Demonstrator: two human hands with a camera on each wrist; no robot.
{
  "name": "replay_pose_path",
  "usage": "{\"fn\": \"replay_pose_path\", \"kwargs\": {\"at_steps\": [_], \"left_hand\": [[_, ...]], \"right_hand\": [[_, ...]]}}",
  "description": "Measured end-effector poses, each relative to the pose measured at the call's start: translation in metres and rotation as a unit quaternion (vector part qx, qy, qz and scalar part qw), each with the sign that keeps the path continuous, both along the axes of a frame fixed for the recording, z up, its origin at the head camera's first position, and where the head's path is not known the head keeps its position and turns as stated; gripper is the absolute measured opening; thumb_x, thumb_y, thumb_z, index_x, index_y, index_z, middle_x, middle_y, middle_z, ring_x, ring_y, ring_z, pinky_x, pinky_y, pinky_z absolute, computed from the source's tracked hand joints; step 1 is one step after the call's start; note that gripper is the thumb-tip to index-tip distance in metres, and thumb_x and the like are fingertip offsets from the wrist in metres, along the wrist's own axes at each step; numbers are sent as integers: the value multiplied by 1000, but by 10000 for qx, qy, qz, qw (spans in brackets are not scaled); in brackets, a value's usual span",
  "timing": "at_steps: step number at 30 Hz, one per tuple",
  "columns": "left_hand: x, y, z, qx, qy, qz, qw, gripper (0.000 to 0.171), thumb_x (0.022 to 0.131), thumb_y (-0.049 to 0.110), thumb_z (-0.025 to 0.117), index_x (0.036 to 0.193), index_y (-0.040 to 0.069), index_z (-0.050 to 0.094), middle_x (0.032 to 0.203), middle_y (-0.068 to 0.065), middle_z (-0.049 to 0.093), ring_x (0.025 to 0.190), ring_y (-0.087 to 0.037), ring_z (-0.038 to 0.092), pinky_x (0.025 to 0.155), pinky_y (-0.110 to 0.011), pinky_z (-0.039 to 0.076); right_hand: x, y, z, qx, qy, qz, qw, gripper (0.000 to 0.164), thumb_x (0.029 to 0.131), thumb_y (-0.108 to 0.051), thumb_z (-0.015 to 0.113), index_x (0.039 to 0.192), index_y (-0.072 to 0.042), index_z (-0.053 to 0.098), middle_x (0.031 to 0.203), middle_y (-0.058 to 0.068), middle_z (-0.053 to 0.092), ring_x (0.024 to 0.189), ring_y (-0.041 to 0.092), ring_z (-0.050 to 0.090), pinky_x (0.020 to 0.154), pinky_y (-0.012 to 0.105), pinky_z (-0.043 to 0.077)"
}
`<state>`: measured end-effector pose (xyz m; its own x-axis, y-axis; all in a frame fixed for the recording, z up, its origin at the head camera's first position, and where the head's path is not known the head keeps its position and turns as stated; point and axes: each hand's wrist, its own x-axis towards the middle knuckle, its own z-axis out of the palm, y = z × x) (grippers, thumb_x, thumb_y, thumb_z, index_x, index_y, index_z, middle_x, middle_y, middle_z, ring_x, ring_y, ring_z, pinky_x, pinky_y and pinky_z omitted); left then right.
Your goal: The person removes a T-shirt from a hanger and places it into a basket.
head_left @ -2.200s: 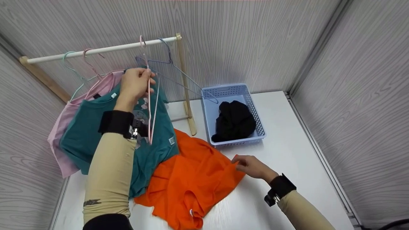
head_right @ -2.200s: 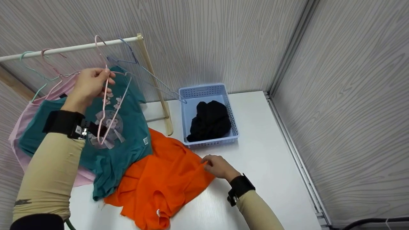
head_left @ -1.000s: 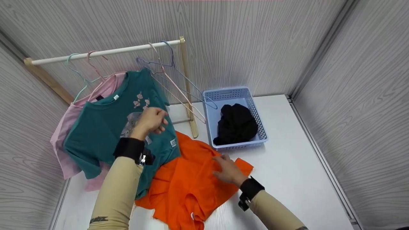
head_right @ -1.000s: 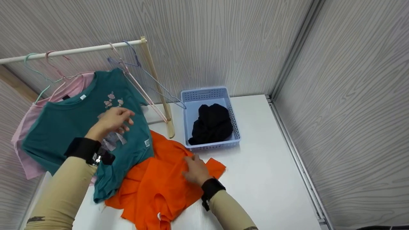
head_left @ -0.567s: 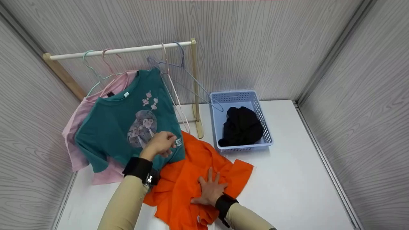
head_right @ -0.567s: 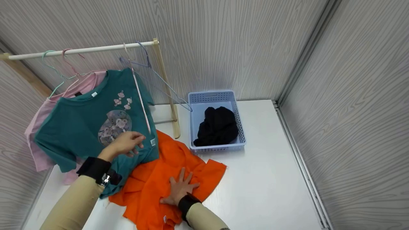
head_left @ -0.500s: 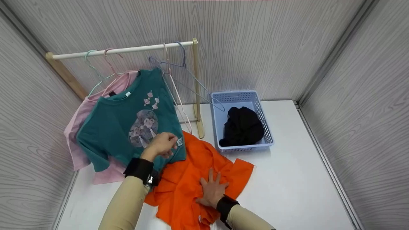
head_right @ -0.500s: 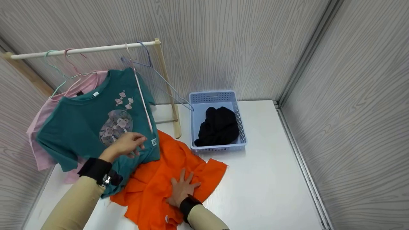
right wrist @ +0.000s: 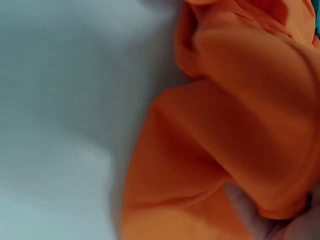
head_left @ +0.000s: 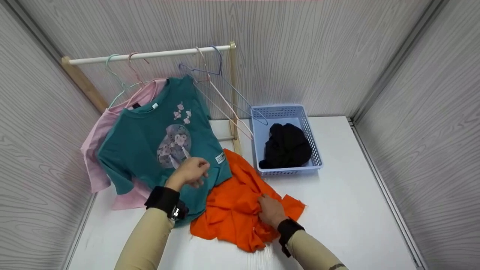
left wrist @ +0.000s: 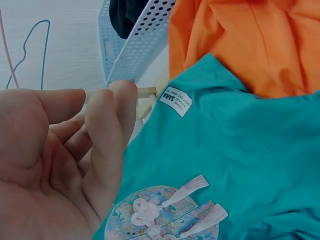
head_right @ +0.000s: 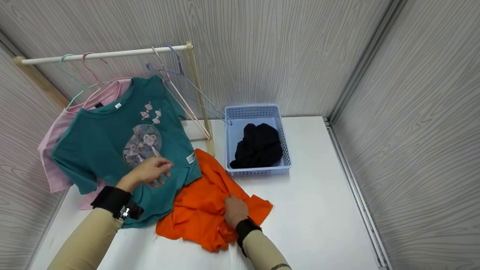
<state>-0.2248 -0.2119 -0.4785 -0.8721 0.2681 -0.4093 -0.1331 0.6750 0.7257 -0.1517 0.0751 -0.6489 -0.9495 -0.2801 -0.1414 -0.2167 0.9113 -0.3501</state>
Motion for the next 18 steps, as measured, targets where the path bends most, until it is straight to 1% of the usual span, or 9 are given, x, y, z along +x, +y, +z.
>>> {"fn": "replay_pose_path", "kwargs": {"at_steps": [2,5,7,8,9,11,13,15,18], "left_hand": [[2,-1,-1,-55,-45,-11,10000,33,105,24,44,127,5,57,104,-18,67,66,-19,64,58,-31,58],[5,-3,-2,-156,-1,-64,9999,34,105,25,43,129,4,56,108,-20,67,70,-22,66,59,-32,58],[6,-4,-2,-213,37,-99,9997,34,105,25,43,129,4,55,108,-20,67,71,-24,67,60,-33,59],[7,-4,-2,-230,46,-84,9997,34,105,25,43,129,4,55,107,-19,67,72,-24,67,61,-33,59],[7,-4,-1,-242,52,-66,9997,34,105,25,43,129,4,56,106,-19,67,72,-24,67,61,-33,59],[8,-4,0,-272,41,-55,9996,34,105,25,42,129,4,56,107,-18,67,73,-23,67,62,-33,59],[8,-3,1,-294,26,-72,9995,34,106,25,41,129,4,55,108,-18,66,74,-22,67,63,-33,59],[9,-1,3,-324,7,-75,9994,34,106,26,41,129,5,55,110,-19,66,76,-22,67,64,-33,60],[10,0,5,-307,11,-89,9995,36,106,26,41,131,5,54,112,-19,65,79,-23,68,64,-33,60]], "right_hand": [[-2,13,2,-466,-168,12,9988,25,84,-8,68,107,-9,58,103,10,64,88,26,62,81,43,54],[-7,31,13,-1013,-329,-2,9943,44,84,-3,65,126,-11,53,113,12,66,100,28,63,88,46,52],[-12,41,25,-1232,-236,-71,9921,56,83,-1,63,136,-11,51,121,13,65,107,31,62,92,49,51],[-14,46,32,-1325,-101,-111,9911,58,81,-1,63,137,-11,52,122,14,65,109,32,62,93,50,51],[-17,50,40,-1428,75,-164,9896,57,80,0,62,135,-11,56,120,13,66,108,33,63,93,51,51],[-22,58,56,-1648,387,-275,9852,49,78,0,62,126,-11,64,116,12,69,107,32,64,91,50,52],[-26,65,73,-1848,654,-341,9800,42,78,0,61,117,-12,68,109,10,71,101,30,66,88,49,52],[-31,70,90,-2146,682,-397,9735,38,80,1,60,115,-13,66,108,10,71,96,29,66,85,46,52],[-37,80,112,-2514,697,-428,9644,38,83,4,57,116,-14,58,108,11,68,90,28,63,81,41,51]]}}
